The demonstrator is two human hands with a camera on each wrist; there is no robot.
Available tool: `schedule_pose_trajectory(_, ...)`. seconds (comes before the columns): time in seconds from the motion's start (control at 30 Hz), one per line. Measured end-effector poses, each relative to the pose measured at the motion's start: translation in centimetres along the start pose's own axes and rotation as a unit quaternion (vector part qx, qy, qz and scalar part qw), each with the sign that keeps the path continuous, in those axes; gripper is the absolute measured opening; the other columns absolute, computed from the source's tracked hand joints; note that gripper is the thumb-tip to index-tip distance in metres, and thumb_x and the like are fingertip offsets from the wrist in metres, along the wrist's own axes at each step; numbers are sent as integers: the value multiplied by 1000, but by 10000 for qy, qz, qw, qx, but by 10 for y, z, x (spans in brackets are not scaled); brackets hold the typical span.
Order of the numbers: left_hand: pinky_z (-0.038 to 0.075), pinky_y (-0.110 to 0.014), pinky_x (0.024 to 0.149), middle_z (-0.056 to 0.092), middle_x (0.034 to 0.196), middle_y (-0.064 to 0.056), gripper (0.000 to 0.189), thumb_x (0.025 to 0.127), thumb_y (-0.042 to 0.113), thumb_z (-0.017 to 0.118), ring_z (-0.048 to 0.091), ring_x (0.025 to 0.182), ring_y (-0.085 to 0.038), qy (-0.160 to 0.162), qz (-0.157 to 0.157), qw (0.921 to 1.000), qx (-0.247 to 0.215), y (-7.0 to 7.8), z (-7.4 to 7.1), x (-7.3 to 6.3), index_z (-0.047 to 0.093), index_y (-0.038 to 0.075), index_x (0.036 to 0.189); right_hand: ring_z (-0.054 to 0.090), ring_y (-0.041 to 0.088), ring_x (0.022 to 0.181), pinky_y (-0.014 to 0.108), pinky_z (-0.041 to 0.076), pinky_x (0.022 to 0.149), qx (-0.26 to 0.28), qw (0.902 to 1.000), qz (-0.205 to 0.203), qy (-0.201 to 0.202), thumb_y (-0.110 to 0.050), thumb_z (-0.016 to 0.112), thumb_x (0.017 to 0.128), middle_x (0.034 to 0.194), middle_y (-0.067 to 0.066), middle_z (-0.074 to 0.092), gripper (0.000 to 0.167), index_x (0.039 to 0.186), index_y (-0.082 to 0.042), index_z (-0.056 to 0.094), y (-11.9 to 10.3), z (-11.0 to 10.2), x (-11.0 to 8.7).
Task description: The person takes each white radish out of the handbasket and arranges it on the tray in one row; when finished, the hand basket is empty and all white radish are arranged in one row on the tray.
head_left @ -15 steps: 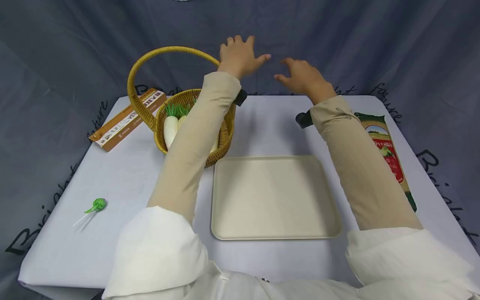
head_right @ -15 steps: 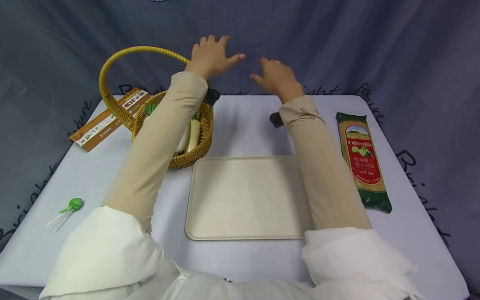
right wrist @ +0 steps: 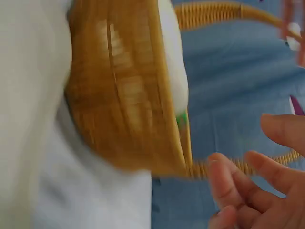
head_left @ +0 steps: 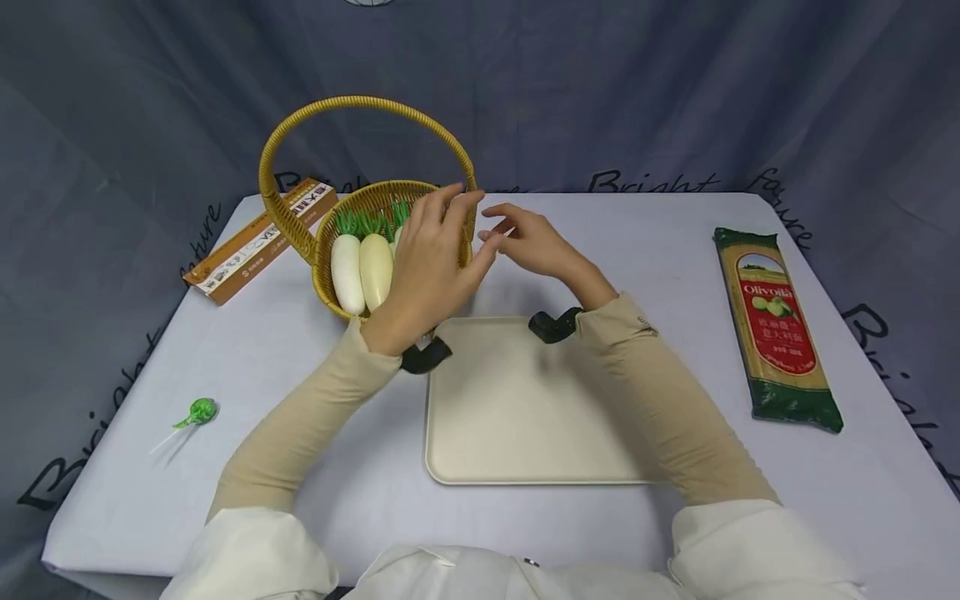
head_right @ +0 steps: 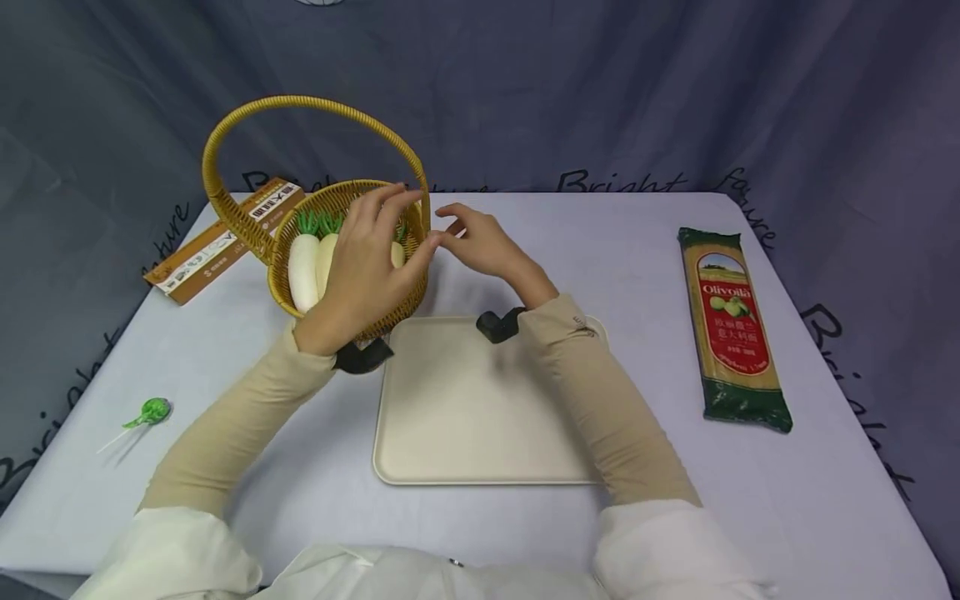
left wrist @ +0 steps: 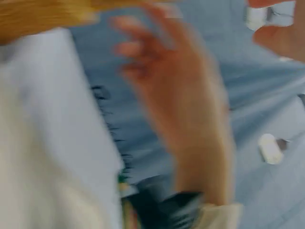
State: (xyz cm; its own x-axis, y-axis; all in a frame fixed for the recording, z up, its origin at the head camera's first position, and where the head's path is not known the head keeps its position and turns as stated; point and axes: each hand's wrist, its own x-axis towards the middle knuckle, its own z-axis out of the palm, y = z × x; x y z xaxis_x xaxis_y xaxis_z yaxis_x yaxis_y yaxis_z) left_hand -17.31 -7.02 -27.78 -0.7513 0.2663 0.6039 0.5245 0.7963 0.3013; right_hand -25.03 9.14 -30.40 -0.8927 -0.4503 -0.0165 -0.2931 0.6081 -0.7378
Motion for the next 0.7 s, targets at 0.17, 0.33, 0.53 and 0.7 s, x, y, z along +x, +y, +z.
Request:
schedule_pose_trajectory(0.17,35,-41,88,55,107,-14,31,83,25,58,46,101,-30,1321,-665,9875,-536,-35,10,-60,59,5,106,60,29,89,34,47,73,1156,9928,-261,160,-32,53,91,110,11,60,46,131,-13,44,-13,40,-4)
schedule_pose_trajectory(0.33,21,-42,96,41,118,-20,35,81,22,61,30,111,-31,2420,-1380,9557,-950,-80,20,-104,54,0,107,60,28,97,36,50,80,2188,9743,-310,433,-23,54,90,111,12,59,42,130,-11,45,-27,73,-5)
schedule_pose_trajectory(0.53,12,-43,108,15,143,-14,61,83,31,62,8,132,-23,1868,-2550,9348,-1619,-109,28,-121,34,8,132,58,21,97,29,50,75,2076,9737,-385,860,-19,54,89,119,15,51,46,132,-9,40,-34,96,2)
schedule_pose_trajectory(0.7,5,-48,112,-4,151,-4,87,78,37,67,-6,140,-17,1014,-3366,9013,-2533,-116,28,-121,12,19,144,50,29,113,37,47,89,1872,9756,-243,1125,-25,56,89,130,19,40,55,137,-10,33,-38,101,9)
